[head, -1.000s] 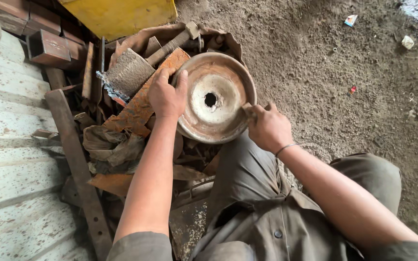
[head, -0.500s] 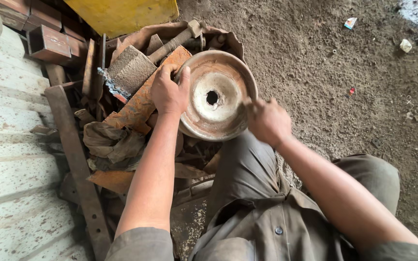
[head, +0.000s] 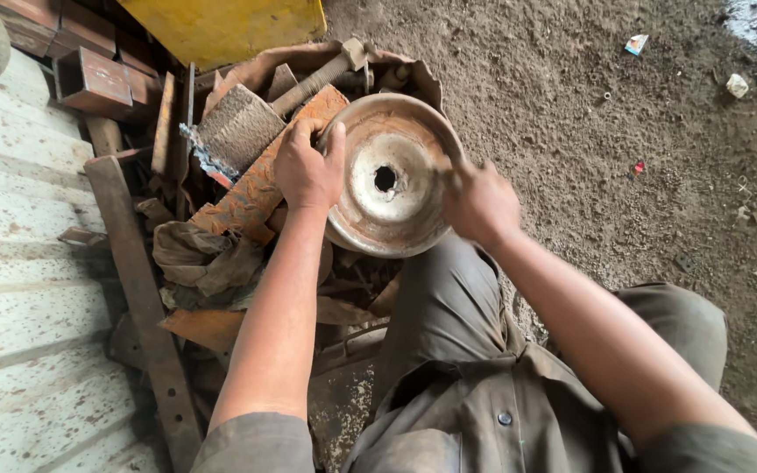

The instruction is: The person cleans a round metal auto part by hand using a cloth and a small tool to scrape the surface.

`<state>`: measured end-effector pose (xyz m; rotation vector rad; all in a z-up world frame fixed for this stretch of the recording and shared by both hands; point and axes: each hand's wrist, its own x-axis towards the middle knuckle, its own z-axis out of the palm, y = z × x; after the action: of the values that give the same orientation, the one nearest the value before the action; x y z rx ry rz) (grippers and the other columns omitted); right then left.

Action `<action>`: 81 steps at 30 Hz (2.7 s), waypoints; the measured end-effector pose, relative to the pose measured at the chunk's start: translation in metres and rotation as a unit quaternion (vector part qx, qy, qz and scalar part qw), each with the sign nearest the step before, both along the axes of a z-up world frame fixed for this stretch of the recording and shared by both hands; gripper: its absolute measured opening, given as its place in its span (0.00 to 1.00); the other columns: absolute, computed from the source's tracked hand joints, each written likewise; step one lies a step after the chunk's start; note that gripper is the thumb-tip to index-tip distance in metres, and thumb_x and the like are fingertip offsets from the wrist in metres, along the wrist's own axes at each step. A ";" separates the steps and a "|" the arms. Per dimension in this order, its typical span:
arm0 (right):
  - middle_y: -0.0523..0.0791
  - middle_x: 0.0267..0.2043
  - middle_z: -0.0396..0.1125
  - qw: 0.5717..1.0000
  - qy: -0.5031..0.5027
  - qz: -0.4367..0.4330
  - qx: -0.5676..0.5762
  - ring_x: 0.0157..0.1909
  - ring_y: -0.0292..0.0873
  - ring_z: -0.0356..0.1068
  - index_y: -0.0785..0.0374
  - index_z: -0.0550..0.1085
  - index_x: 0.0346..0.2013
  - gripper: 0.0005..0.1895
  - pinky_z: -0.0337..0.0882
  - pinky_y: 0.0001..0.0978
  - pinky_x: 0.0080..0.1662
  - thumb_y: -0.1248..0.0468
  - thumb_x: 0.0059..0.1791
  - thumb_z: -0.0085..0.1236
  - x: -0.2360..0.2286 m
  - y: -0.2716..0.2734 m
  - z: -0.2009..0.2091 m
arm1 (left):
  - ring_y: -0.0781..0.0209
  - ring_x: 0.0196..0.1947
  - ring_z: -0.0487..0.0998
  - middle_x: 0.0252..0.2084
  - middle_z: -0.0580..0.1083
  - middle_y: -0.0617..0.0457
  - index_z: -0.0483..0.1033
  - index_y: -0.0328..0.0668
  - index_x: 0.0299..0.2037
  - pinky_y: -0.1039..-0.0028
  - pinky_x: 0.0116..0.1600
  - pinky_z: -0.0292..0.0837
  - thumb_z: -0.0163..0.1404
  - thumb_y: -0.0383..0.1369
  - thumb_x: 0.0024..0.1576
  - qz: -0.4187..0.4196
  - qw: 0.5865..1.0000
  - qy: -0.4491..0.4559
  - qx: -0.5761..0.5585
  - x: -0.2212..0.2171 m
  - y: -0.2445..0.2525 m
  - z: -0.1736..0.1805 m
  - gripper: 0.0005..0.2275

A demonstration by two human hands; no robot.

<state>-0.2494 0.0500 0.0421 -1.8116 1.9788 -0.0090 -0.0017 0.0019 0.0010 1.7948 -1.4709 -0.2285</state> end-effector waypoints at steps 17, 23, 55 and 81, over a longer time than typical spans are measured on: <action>0.57 0.40 0.68 0.992 -0.028 0.027 -0.118 0.40 0.57 0.71 0.51 0.73 0.55 0.20 0.73 0.52 0.43 0.49 0.54 0.44 0.003 -0.032 -0.017 | 0.50 0.36 0.81 0.38 0.78 0.48 0.76 0.43 0.39 0.60 0.40 0.75 0.54 0.49 0.60 0.010 1.000 0.011 0.022 -0.001 -0.001 0.007 0.16; 0.56 0.38 0.70 0.996 -0.007 0.071 -0.056 0.38 0.55 0.72 0.53 0.72 0.57 0.21 0.74 0.52 0.40 0.47 0.59 0.37 -0.018 0.017 -0.007 | 0.50 0.38 0.81 0.39 0.79 0.48 0.77 0.41 0.40 0.61 0.42 0.76 0.55 0.47 0.60 -0.003 0.999 0.027 -0.018 0.003 0.005 -0.001 0.16; 0.48 0.53 0.76 0.832 -0.481 -0.274 -0.039 0.50 0.61 0.75 0.56 0.76 0.56 0.26 0.74 0.49 0.46 0.54 0.44 0.60 -0.070 0.024 -0.061 | 0.41 0.38 0.82 0.38 0.81 0.43 0.83 0.43 0.43 0.54 0.43 0.75 0.56 0.48 0.61 0.033 0.999 -0.021 0.030 0.008 0.002 -0.017 0.16; 0.51 0.50 0.74 0.983 0.015 -0.163 0.086 0.55 0.52 0.74 0.56 0.79 0.50 0.24 0.72 0.42 0.59 0.45 0.48 0.54 -0.140 0.233 -0.117 | 0.49 0.50 0.77 0.50 0.75 0.44 0.75 0.46 0.48 0.57 0.61 0.62 0.43 0.45 0.59 -0.280 0.893 -0.332 0.118 -0.072 0.061 0.006 0.16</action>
<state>-0.3891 0.2834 -0.0744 -1.3745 2.2033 0.0850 -0.0735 0.0634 0.0072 1.6604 -2.5452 -0.0736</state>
